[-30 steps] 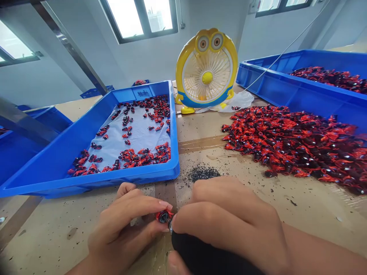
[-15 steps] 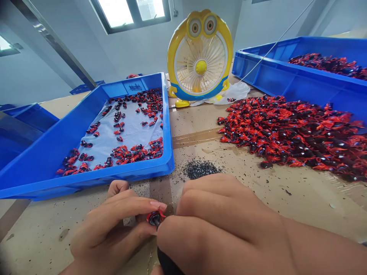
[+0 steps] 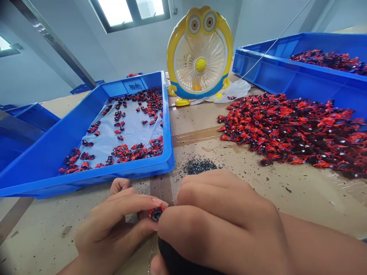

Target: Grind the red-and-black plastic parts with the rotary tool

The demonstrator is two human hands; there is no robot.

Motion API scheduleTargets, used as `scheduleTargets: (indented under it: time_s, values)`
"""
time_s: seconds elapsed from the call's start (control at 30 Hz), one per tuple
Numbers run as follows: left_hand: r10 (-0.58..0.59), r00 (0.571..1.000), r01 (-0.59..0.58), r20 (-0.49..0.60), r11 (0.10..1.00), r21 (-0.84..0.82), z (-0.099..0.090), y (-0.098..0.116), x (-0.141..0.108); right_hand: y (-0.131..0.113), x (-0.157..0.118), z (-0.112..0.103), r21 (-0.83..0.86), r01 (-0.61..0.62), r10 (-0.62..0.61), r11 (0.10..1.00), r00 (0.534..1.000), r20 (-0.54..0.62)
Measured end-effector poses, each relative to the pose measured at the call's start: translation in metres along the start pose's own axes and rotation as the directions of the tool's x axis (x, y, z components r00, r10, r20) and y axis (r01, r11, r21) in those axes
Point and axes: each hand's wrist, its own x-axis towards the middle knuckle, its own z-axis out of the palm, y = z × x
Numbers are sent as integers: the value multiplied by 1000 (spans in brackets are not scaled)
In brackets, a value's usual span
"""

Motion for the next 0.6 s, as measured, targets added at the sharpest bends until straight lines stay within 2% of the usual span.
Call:
scheduleTargets:
  time_s: [0.13,0.27,0.4,0.53,0.6]
  values:
    - [16,1000,-16,-1,1000,1,-1,1,2,2,-5,-1,-21,-17,18,1000,998,58]
    - [12,1000,-12,16,1000,11,-2,2,2,-3,5,-3,-61,-5,7,998,1000,26]
    - [4,1000,-4,23,1000,14,-2,1,-1,-6,10,-3,-25,47,-48,999,999,-20]
    - [-28,1000,27,12,1000,7,0,-2,-5,-2,-1,-4,7,-45,46,999,995,-87]
    - [-33,999,33,-7,999,3,0,-2,-5,2,-7,-4,39,-79,80,996,997,-13]
